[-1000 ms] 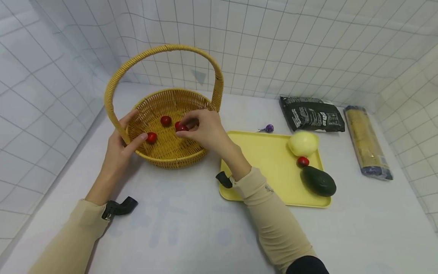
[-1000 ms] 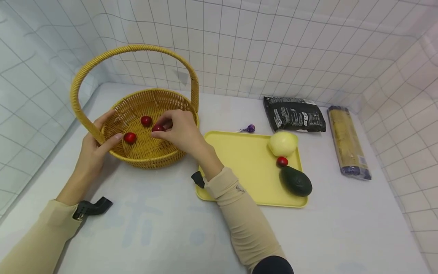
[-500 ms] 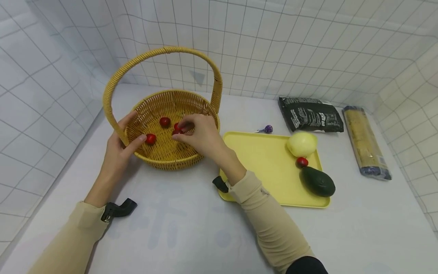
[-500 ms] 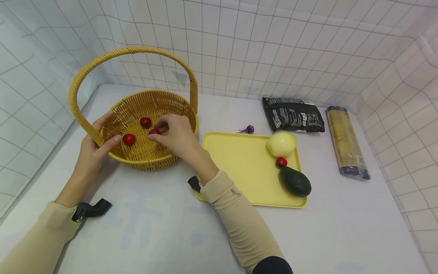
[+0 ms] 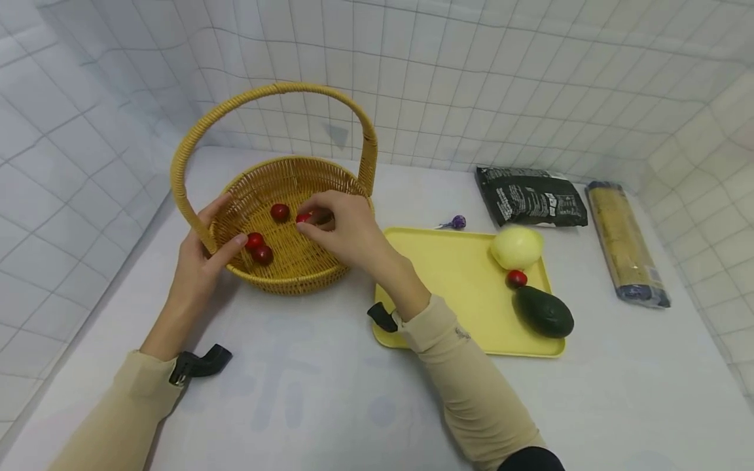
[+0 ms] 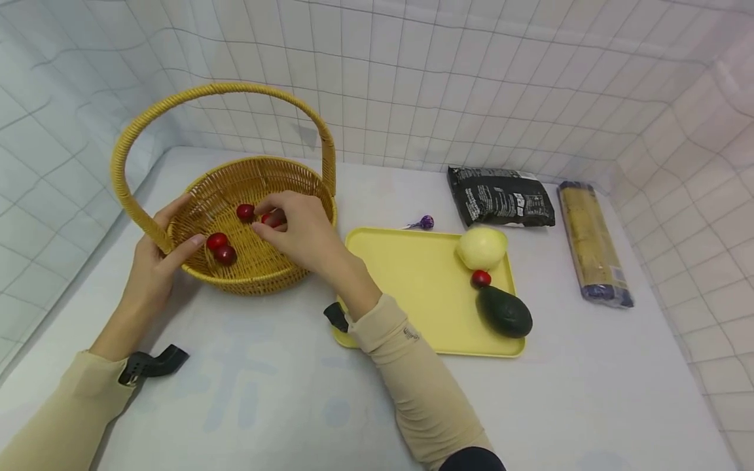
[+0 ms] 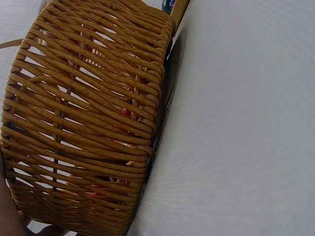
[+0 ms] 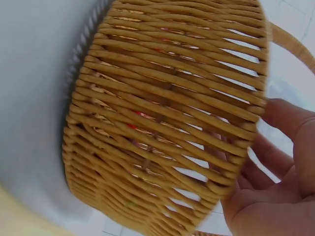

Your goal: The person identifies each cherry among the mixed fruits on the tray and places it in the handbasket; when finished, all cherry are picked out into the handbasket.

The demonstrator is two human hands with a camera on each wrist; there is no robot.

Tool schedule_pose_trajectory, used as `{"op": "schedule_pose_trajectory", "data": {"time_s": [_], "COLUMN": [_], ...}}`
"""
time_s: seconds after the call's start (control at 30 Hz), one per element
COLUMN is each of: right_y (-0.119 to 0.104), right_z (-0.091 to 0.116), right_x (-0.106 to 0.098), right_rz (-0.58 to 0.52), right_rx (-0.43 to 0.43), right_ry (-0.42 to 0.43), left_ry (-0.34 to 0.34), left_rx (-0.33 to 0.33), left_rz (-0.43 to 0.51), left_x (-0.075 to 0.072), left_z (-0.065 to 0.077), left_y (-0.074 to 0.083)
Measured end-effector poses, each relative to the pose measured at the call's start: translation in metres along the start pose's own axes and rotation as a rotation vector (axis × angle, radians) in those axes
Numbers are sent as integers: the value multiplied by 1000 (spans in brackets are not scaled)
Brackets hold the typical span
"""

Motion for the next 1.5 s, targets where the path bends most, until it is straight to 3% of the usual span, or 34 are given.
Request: {"op": "schedule_pose_trajectory", "data": {"time_s": [0.27, 0.83, 1.5], "right_y": [-4, 40, 97], "right_z": [26, 86, 138], "right_x": [-23, -84, -142], "right_rz": [22, 153, 139], "right_rx": [-70, 64, 124], "right_ry": [-15, 45, 184], "left_ry": [6, -3, 5], "left_rx": [-1, -12, 13], "left_rz": [5, 15, 12], "left_x": [-3, 1, 0], "left_z": [1, 1, 0], "left_y": [1, -1, 0]}}
Point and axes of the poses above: each hand's wrist, its own z-axis away from the middle knuckle, its own x-axis out of the palm, y = z × x, the point moved 5 cm from there along -z, towards the middle knuckle, and after that the axes turned 13 degrees about x, right-handed, at the moved point
